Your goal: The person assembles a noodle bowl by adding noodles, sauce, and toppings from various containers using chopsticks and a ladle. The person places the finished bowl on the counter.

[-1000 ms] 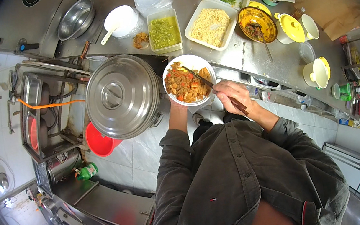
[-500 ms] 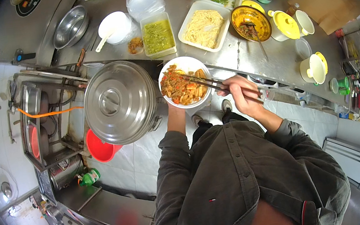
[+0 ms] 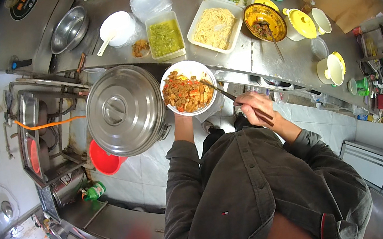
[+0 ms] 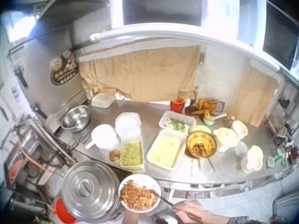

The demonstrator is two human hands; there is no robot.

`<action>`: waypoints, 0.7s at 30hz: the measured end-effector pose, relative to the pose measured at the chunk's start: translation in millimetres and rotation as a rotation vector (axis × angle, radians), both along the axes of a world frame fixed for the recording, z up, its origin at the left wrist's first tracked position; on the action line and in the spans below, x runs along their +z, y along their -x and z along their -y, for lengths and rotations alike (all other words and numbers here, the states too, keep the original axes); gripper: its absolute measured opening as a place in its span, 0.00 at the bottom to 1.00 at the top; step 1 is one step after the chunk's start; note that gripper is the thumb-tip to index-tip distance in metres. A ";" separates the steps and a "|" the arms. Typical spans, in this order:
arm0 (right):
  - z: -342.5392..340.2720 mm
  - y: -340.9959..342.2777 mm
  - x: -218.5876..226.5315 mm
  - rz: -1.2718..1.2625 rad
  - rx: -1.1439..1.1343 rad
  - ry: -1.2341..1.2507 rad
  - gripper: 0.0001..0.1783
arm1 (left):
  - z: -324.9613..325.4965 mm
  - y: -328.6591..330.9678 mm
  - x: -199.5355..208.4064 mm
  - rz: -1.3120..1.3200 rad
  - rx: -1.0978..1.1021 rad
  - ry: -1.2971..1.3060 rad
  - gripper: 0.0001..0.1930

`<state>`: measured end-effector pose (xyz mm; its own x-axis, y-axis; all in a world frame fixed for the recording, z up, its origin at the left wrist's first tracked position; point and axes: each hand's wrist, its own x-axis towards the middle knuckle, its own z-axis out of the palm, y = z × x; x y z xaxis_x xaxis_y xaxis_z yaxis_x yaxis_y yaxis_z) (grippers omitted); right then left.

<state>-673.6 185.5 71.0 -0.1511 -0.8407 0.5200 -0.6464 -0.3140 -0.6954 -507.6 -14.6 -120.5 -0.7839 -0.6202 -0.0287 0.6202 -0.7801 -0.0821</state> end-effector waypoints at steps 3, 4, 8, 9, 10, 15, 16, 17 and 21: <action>-0.3 -7.8 -0.7 -0.072 0.024 0.022 0.08 | -0.4 -2.6 3.8 -0.009 0.020 0.029 0.35; 0.2 -8.5 0.0 -0.089 0.025 0.041 0.08 | -0.4 -3.6 4.6 0.005 0.036 0.024 0.35; 1.3 -9.1 6.1 -0.084 -0.015 -0.020 0.08 | 0.9 -8.6 2.5 0.064 0.084 -0.017 0.34; 1.5 -10.2 7.8 -0.076 -0.035 -0.073 0.08 | 1.6 -9.6 0.7 0.074 0.094 -0.032 0.34; 3.3 -10.8 8.8 -0.105 -0.001 -0.062 0.08 | 3.4 -10.1 -1.5 0.087 0.096 -0.043 0.34; 14.2 -8.8 10.0 -0.040 -0.050 0.043 0.11 | 7.1 -8.6 -13.7 -0.083 0.033 -0.137 0.37; 18.0 -5.9 8.6 -0.073 0.007 -0.022 0.11 | 6.3 -8.3 -15.3 -0.071 0.025 -0.118 0.37; 20.8 -2.8 7.6 -0.097 0.057 -0.122 0.12 | 4.8 -7.6 -16.3 -0.058 0.014 -0.103 0.38; 16.5 21.5 5.5 0.086 -0.033 0.056 0.11 | -0.6 -3.9 -14.8 -0.022 0.013 -0.060 0.38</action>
